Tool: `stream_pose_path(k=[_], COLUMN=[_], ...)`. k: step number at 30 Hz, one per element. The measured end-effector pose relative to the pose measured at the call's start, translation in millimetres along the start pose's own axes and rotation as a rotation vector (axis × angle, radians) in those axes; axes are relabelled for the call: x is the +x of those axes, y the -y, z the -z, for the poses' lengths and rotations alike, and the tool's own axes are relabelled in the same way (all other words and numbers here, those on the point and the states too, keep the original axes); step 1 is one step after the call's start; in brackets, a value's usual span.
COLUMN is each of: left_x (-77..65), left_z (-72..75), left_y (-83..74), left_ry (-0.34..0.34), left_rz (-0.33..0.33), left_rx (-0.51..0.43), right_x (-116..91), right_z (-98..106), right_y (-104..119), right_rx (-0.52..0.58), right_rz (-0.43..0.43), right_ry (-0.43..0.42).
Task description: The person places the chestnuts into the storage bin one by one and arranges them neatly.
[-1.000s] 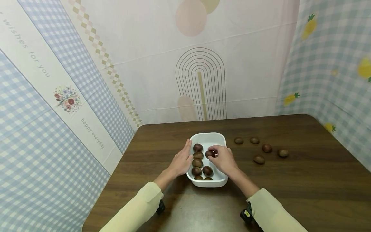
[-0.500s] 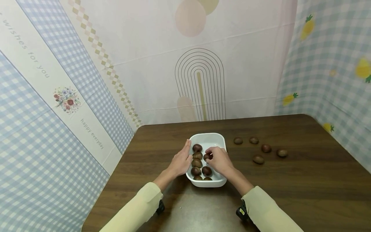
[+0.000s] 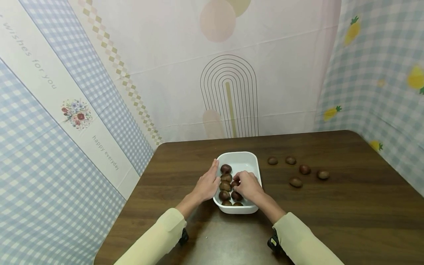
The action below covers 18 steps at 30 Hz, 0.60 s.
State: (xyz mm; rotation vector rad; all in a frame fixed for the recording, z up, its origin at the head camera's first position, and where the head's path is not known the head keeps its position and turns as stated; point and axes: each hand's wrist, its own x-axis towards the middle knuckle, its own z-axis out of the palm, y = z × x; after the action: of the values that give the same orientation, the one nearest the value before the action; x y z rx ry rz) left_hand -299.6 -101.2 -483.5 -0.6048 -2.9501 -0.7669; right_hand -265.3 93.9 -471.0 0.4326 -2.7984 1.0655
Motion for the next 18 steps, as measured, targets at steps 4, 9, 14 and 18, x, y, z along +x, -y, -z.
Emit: stream_pose_path(k=[4,9,14,18], left_x=[-0.5,-1.1,-0.5,0.0], left_z=[0.4,0.8,0.2,-0.7], left_y=[-0.6,-1.7,-1.5,-0.5], left_ry=[-0.001,-0.007,-0.007,-0.014], left_rz=[0.002,-0.001,0.0,-0.004], left_rx=[-0.008,-0.005,0.001,0.0], right_x=[-1.2,-3.4,-3.7,-4.9], right_z=[0.0,-0.2,-0.4,-0.1], right_y=[1.2,2.8,3.4,4.3], right_rx=[-0.018,-0.019,-0.012,-0.001], right_rz=[0.001,-0.001,-0.003,-0.013], right_ry=[0.018,0.033,0.037,0.034])
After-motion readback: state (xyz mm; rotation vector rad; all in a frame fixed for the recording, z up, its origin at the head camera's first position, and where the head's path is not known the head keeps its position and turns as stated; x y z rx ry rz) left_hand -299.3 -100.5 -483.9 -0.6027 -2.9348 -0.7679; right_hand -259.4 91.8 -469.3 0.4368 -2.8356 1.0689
